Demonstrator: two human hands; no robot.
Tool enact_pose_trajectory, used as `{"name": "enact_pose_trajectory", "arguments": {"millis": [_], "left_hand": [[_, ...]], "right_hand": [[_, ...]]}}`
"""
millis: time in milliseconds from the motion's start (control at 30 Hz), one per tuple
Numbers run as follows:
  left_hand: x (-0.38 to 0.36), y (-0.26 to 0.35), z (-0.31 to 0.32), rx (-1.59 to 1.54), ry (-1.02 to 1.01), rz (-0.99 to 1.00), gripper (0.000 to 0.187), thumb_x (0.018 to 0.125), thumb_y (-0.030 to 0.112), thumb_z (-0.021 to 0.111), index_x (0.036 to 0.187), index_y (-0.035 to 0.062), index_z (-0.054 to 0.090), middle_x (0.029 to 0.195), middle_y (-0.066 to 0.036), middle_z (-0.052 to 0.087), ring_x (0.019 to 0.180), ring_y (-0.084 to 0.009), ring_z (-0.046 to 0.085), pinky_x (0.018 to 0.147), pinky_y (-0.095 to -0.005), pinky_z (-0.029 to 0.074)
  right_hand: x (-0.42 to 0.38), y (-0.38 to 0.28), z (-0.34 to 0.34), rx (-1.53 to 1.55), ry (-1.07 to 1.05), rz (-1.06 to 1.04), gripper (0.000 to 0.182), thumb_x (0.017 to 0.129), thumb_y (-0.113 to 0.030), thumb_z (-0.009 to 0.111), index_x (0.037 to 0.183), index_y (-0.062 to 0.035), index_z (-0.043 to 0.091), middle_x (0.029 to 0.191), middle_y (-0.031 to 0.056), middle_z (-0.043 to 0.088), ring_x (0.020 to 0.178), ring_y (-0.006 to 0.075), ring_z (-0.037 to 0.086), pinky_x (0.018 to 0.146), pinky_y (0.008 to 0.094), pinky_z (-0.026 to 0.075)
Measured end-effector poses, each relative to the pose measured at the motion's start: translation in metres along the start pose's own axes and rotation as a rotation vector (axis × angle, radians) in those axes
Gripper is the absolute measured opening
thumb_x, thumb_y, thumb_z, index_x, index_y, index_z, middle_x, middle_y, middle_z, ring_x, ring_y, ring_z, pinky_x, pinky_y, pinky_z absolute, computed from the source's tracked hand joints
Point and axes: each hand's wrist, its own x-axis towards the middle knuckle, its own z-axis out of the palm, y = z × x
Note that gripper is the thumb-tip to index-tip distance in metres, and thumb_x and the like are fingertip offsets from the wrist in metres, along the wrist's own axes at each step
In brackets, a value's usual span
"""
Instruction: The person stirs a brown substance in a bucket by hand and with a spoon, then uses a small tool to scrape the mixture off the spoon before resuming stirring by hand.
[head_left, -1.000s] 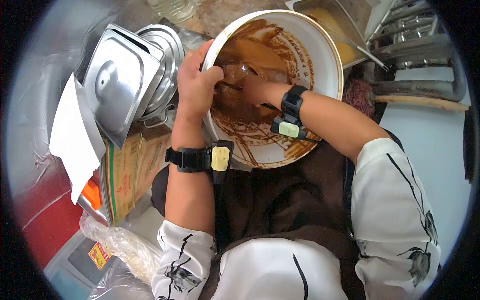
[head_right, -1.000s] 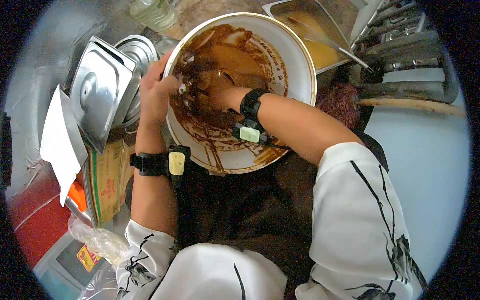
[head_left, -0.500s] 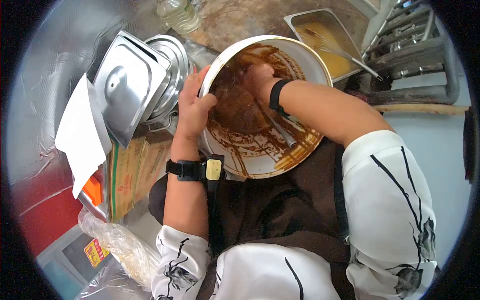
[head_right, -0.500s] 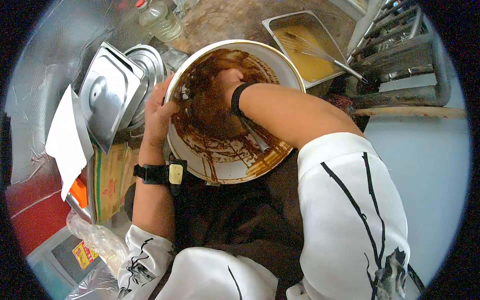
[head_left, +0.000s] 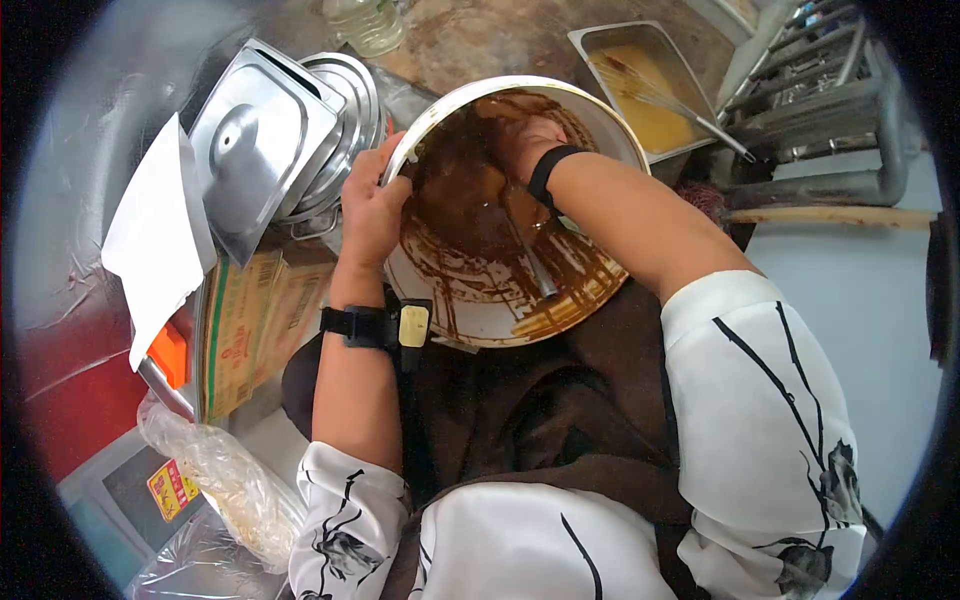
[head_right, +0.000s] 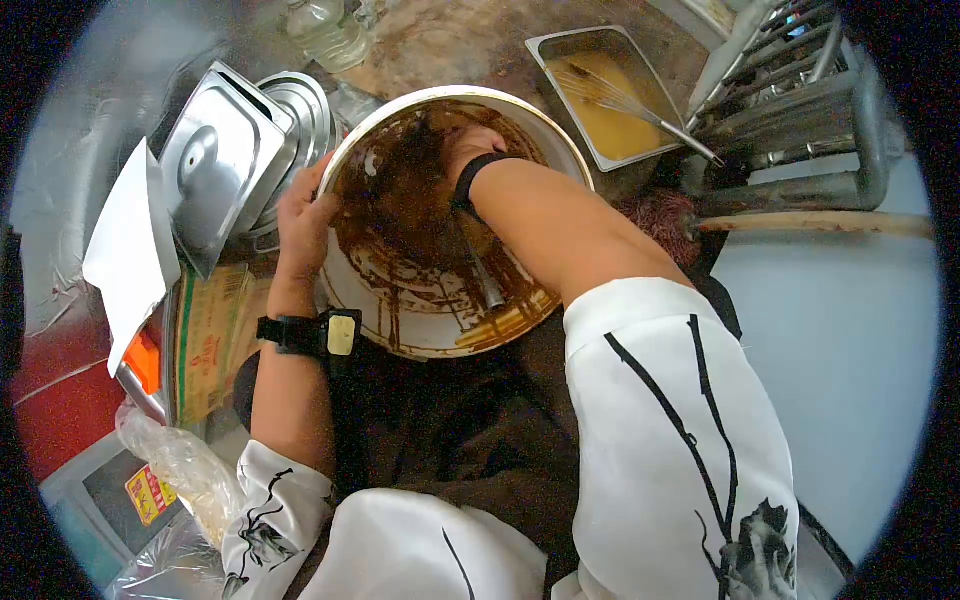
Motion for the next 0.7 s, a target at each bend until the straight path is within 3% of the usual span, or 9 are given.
{"name": "enact_pose_trajectory", "arguments": {"millis": [67,167,267,367,467,567,600,667,700], "left_hand": [[-0.002,-0.002,0.0,-0.055,0.015,0.008,0.047,0.068,0.001,0.052,0.114,0.0007,0.061,0.097,-0.009,0.056,0.091,-0.0188,0.053,0.085,-0.0274,0.041],[-0.003,0.005,0.003,0.031,0.046,0.007,0.047,0.068,0.002,0.052,0.114,0.0013,0.061,0.098,-0.009,0.056,0.091,-0.0195,0.053,0.085,-0.0272,0.041],[-0.002,-0.002,0.006,-0.06,0.032,0.063,0.047,0.069,0.003,0.052,0.115,0.0021,0.061,0.098,-0.009,0.056,0.091,-0.0202,0.054,0.085,-0.0278,0.041],[-0.001,-0.012,0.007,-0.061,0.041,0.066,0.048,0.068,0.004,0.052,0.115,0.0025,0.061,0.097,-0.009,0.056,0.091,-0.0204,0.053,0.085,-0.0281,0.041],[-0.003,-0.004,0.005,0.009,0.026,0.079,0.049,0.067,0.006,0.052,0.115,0.0028,0.06,0.096,-0.009,0.056,0.09,-0.0208,0.053,0.085,-0.0279,0.04],[-0.006,-0.003,0.003,-0.013,-0.003,0.11,0.051,0.066,0.006,0.051,0.116,0.0032,0.06,0.093,-0.01,0.054,0.088,-0.0215,0.052,0.085,-0.0276,0.04],[-0.006,-0.001,0.003,-0.01,-0.007,0.112,0.051,0.066,0.006,0.051,0.116,0.0032,0.06,0.093,-0.01,0.054,0.088,-0.0215,0.052,0.085,-0.0276,0.04],[-0.008,0.001,0.004,0.094,0.002,0.122,0.052,0.066,0.007,0.051,0.117,0.0041,0.059,0.091,-0.01,0.053,0.088,-0.022,0.051,0.085,-0.0276,0.04],[-0.008,0.0,0.005,0.09,0.008,0.114,0.052,0.066,0.007,0.051,0.117,0.0041,0.059,0.091,-0.01,0.053,0.088,-0.022,0.051,0.085,-0.0276,0.04]], "right_hand": [[0.003,0.008,0.01,0.063,-0.062,0.049,0.039,0.074,-0.023,0.069,0.113,-0.0168,0.065,0.114,0.0051,0.063,0.094,0.0229,0.064,0.067,0.0457,0.052],[0.026,0.024,0.04,-0.018,0.115,-0.127,0.037,0.081,-0.022,0.061,0.118,-0.0153,0.063,0.116,0.0073,0.062,0.095,0.0239,0.064,0.068,0.0435,0.053],[-0.023,0.028,0.011,-0.132,0.023,-0.142,0.037,0.086,-0.023,0.052,0.121,-0.0143,0.06,0.122,0.009,0.059,0.103,0.0246,0.062,0.074,0.0428,0.052],[-0.021,0.026,0.032,0.42,0.191,-0.102,0.034,0.082,-0.017,0.059,0.113,-0.0029,0.061,0.119,0.0197,0.058,0.108,0.0314,0.058,0.083,0.0389,0.05],[-0.004,0.03,0.043,0.498,0.039,-0.072,0.035,0.083,-0.017,0.057,0.116,-0.0024,0.06,0.122,0.0205,0.056,0.11,0.0314,0.057,0.085,0.0398,0.049],[-0.024,0.023,0.023,0.15,0.05,-0.221,0.034,0.084,-0.018,0.056,0.113,-0.0005,0.061,0.118,0.0209,0.058,0.109,0.0319,0.058,0.085,0.0405,0.05],[-0.014,0.015,0.024,0.154,0.052,-0.218,0.034,0.084,-0.018,0.056,0.113,-0.0005,0.061,0.118,0.0209,0.058,0.109,0.0319,0.058,0.085,0.0405,0.05],[0.015,-0.003,0.03,0.221,0.051,-0.028,0.038,0.079,-0.022,0.067,0.117,-0.0158,0.063,0.123,0.0061,0.059,0.108,0.0231,0.059,0.081,0.0391,0.052],[0.007,-0.001,0.023,0.214,0.046,-0.034,0.038,0.079,-0.022,0.067,0.117,-0.0158,0.063,0.123,0.0061,0.059,0.108,0.0231,0.059,0.081,0.0391,0.052]]}}
